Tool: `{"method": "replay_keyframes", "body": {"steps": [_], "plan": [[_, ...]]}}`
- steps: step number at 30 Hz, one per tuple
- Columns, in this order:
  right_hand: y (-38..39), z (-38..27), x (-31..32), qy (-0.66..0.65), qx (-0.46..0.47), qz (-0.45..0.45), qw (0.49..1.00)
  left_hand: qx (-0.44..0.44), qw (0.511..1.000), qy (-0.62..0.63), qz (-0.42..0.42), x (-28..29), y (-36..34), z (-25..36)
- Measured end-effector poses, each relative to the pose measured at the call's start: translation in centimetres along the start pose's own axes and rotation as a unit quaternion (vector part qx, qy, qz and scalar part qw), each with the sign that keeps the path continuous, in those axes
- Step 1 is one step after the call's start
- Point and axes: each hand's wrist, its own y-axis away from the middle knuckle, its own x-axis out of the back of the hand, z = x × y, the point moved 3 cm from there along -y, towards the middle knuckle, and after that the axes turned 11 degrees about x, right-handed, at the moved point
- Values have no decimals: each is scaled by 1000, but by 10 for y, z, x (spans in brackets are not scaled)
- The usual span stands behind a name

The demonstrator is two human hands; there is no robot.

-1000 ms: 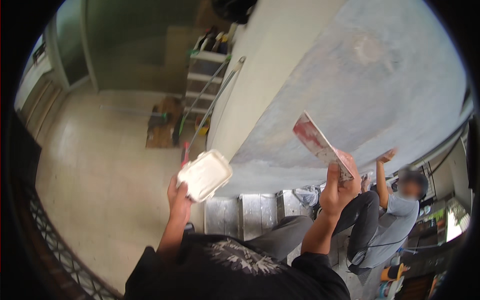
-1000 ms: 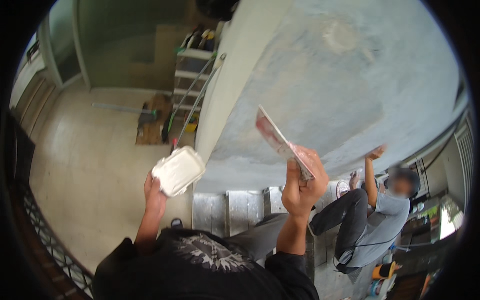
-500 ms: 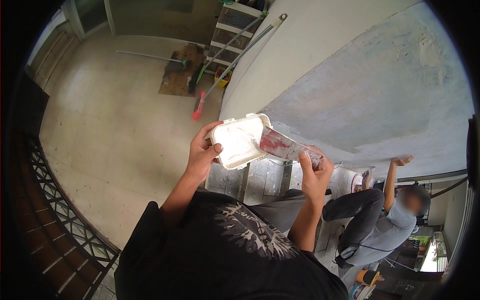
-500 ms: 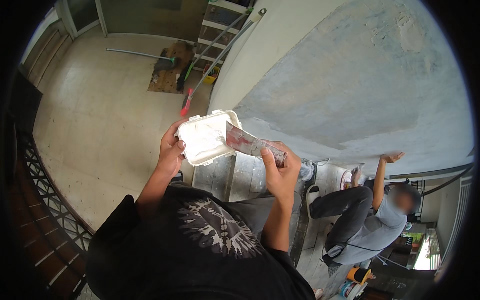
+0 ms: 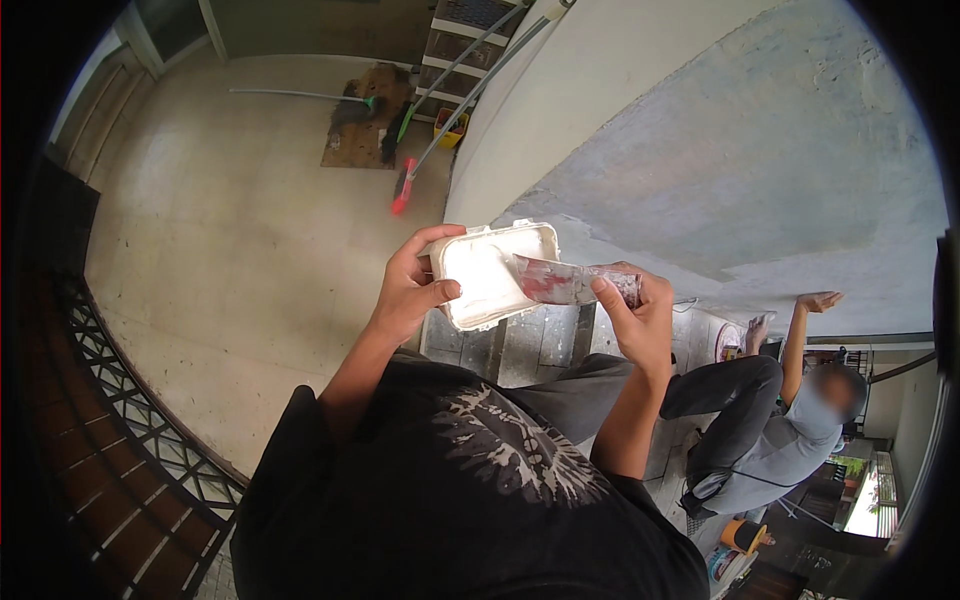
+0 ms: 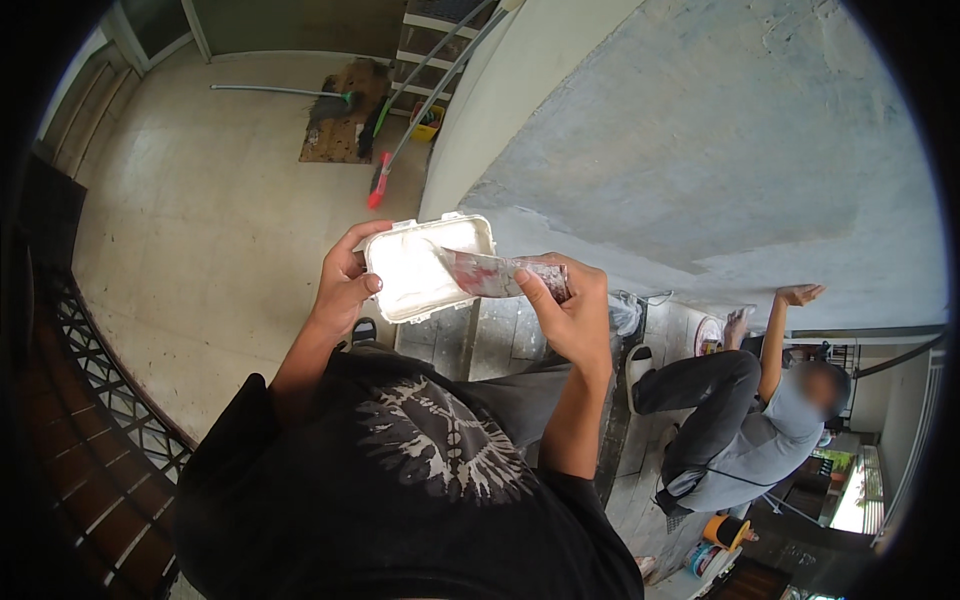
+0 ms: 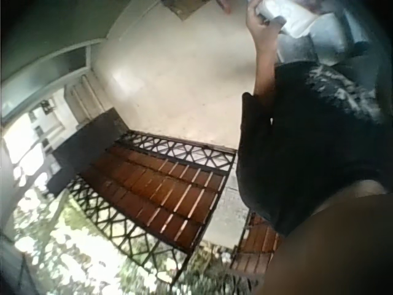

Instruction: The person applies wall filler from a plastic container onto a concrete wall using a scraper.

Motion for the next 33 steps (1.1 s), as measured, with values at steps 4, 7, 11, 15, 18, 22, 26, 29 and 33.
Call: {"method": "replay_keyframes", "body": {"steps": [4,7,11,15,18,22,26,29,33], "plan": [[-2,8,-4,-28,-15,-26,999,-2,1000,-16,-3,-4,-3,-5],[0,17,-6,-43,-33,-33,998,14,1000,-9,-3,-7,-5,-10],[4,33,-16,-142,-55,15,988,30,999,6,16,-10,-7,-17],[15,53,-35,-230,-91,63,967,54,998,3,30,-13,-10,-22],[23,72,-47,-356,-134,107,919,55,997,-7,47,-13,-19,-30],[32,85,-63,-412,-176,134,884,72,993,-3,98,-12,-25,-39],[34,86,-68,-434,-202,157,864,82,988,14,133,-10,-33,-46],[35,93,-74,-467,-230,186,833,82,986,12,141,-9,-35,-47],[32,98,-78,-492,-282,233,790,91,986,6,139,-7,-40,-50]]}}
